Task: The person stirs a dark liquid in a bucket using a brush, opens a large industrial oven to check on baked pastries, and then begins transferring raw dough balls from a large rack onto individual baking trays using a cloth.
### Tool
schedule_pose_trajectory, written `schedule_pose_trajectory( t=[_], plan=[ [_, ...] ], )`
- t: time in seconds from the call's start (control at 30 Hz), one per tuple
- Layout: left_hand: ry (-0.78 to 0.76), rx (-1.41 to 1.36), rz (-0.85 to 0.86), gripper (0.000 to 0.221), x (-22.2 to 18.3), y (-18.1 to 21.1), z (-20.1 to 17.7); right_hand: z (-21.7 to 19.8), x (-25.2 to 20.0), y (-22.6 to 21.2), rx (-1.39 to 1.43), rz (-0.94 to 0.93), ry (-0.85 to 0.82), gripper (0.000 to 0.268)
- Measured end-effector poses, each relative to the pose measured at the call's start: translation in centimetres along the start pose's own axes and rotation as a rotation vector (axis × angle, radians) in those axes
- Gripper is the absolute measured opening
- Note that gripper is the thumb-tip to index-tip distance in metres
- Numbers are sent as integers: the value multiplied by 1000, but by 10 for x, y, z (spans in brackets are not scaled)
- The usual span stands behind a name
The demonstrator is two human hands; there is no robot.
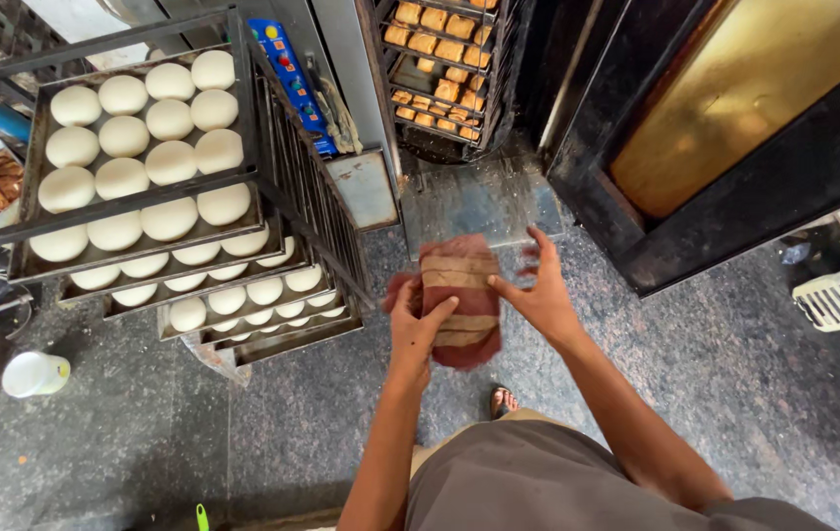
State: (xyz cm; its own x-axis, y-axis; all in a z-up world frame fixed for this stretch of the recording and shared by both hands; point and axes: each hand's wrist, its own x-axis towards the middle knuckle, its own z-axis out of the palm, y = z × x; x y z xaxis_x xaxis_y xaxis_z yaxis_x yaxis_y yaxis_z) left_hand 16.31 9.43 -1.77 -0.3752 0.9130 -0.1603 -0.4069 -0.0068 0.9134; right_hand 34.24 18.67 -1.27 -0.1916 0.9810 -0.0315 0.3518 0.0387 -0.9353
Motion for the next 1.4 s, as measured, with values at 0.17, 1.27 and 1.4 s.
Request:
schedule_pose_trajectory(
  t=[0.17, 1.27, 1.4],
  plan=[
    [76, 280, 73, 57, 6, -18, 11, -36, 2, -7, -88, -226, -502, 117],
    [161, 274, 50, 37, 323, -35, -137, 89, 259, -17, 224, 207, -433, 64],
    [223, 264, -65, 42, 390, -45, -137, 91, 294, -19, 232, 299, -460, 64]
  ],
)
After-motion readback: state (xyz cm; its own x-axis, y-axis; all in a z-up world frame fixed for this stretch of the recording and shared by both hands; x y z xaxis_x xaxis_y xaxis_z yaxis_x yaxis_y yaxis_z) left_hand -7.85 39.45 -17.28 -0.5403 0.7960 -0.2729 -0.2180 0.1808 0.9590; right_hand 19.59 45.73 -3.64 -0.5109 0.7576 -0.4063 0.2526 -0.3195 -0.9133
